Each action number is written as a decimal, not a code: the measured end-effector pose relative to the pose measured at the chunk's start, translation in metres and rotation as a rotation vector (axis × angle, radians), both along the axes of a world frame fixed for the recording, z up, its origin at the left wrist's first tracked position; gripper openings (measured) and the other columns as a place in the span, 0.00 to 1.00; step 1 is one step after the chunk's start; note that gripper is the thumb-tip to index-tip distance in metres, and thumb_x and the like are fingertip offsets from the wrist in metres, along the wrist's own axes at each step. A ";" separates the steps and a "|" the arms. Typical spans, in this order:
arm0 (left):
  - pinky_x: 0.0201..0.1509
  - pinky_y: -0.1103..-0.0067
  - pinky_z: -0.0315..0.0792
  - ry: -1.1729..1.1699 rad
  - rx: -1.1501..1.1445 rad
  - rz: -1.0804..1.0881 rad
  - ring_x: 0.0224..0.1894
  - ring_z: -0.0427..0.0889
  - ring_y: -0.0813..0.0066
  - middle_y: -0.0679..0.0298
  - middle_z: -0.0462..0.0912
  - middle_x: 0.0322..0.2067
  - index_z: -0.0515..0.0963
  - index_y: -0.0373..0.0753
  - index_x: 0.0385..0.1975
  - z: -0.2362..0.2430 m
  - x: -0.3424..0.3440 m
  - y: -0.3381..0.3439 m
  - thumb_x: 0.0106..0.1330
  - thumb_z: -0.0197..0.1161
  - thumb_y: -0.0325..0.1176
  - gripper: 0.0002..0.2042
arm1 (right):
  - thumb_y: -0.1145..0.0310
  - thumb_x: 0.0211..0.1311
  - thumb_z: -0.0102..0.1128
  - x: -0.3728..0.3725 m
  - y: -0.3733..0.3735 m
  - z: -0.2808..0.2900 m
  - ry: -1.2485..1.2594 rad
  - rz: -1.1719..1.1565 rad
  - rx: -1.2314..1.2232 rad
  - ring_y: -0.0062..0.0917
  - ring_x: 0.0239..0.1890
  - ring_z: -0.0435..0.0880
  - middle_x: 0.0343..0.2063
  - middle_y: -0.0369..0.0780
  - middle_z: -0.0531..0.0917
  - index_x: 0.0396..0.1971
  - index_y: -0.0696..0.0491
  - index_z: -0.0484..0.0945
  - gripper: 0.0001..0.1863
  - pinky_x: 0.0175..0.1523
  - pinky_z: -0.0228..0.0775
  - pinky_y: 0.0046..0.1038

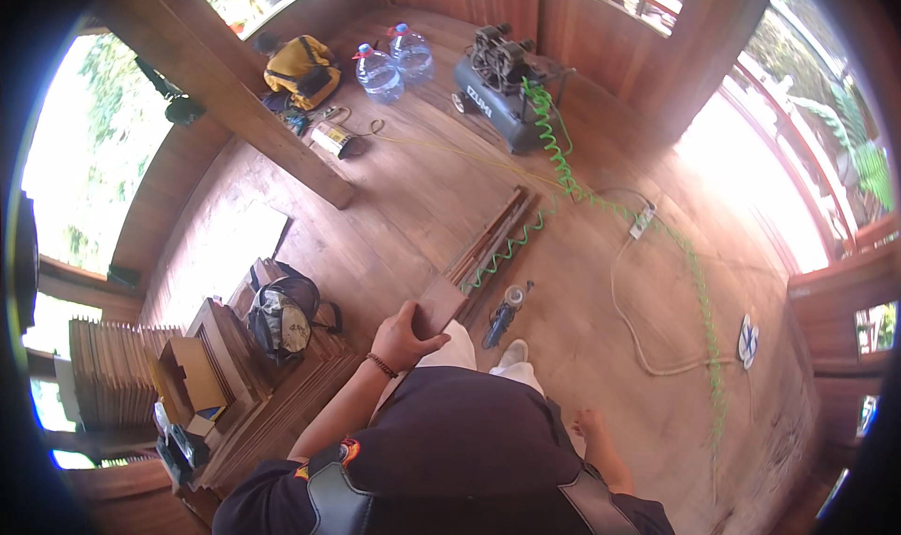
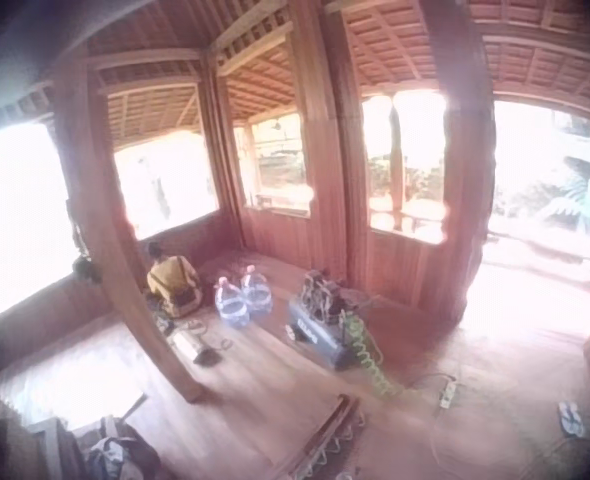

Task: The person cuts wooden planks using a miter saw, carries them into a wooden room, and fits them into gaps in the wall. They use a utility knife to trim edges and a hand saw to adjust plank lengths before placing them.

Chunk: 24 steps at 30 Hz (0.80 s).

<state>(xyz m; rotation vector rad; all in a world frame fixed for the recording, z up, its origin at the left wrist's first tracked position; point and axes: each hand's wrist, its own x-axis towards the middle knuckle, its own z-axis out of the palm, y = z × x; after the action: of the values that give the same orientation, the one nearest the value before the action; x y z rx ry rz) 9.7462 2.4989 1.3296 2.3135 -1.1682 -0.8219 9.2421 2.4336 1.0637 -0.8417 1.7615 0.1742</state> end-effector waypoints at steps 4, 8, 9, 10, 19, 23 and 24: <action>0.50 0.62 0.78 -0.121 -0.093 0.153 0.45 0.86 0.46 0.44 0.85 0.40 0.73 0.33 0.53 0.017 0.041 -0.018 0.49 0.78 0.60 0.41 | 0.67 0.69 0.61 0.029 -0.083 -0.023 0.035 -0.099 -0.030 0.31 0.24 0.82 0.25 0.40 0.82 0.35 0.56 0.82 0.07 0.27 0.74 0.32; 0.45 0.63 0.80 -0.197 -0.248 0.269 0.41 0.86 0.47 0.47 0.85 0.38 0.74 0.32 0.53 0.012 0.098 -0.047 0.47 0.80 0.57 0.41 | 0.69 0.67 0.57 0.135 -0.186 -0.015 -0.152 0.152 -0.230 0.25 0.22 0.81 0.21 0.40 0.81 0.32 0.57 0.83 0.09 0.26 0.71 0.29; 0.44 0.64 0.80 -0.203 -0.264 0.291 0.40 0.87 0.48 0.47 0.85 0.37 0.74 0.32 0.53 0.007 0.116 -0.057 0.47 0.80 0.56 0.40 | 0.69 0.67 0.57 0.181 -0.212 -0.005 -0.192 0.191 -0.286 0.24 0.21 0.80 0.20 0.38 0.80 0.31 0.57 0.83 0.09 0.25 0.70 0.28; 0.43 0.64 0.80 -0.221 -0.297 0.303 0.40 0.87 0.48 0.48 0.85 0.37 0.74 0.33 0.54 0.001 0.137 -0.068 0.47 0.81 0.56 0.40 | 0.69 0.68 0.57 0.234 -0.236 0.009 -0.261 0.251 -0.319 0.23 0.23 0.81 0.23 0.38 0.82 0.33 0.58 0.83 0.09 0.27 0.72 0.27; 0.47 0.63 0.81 -0.037 -0.260 0.135 0.43 0.87 0.52 0.49 0.85 0.41 0.75 0.37 0.51 -0.021 0.414 -0.202 0.47 0.83 0.53 0.37 | 0.63 0.76 0.57 0.753 -0.344 0.201 -1.164 0.223 -0.275 0.20 0.39 0.84 0.40 0.39 0.87 0.55 0.60 0.80 0.18 0.47 0.77 0.24; 0.49 0.63 0.81 -0.054 -0.194 0.005 0.45 0.87 0.52 0.49 0.85 0.43 0.75 0.38 0.54 0.004 0.507 -0.238 0.45 0.84 0.53 0.39 | 0.64 0.76 0.59 0.870 -0.379 0.259 -1.205 0.480 -0.186 0.18 0.41 0.84 0.40 0.38 0.87 0.54 0.60 0.81 0.17 0.48 0.77 0.24; 0.49 0.63 0.81 -0.030 -0.220 0.016 0.45 0.87 0.52 0.49 0.85 0.43 0.75 0.38 0.53 0.007 0.524 -0.247 0.45 0.84 0.53 0.39 | 0.64 0.75 0.59 0.888 -0.387 0.267 -1.157 0.531 -0.239 0.17 0.41 0.84 0.40 0.37 0.87 0.53 0.60 0.82 0.16 0.48 0.77 0.23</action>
<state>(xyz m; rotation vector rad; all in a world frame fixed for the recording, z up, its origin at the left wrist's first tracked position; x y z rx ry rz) 10.2703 2.2516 1.3363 2.1588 -1.1872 -0.6217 10.1301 2.0465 1.3303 -1.2300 0.4632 -0.1698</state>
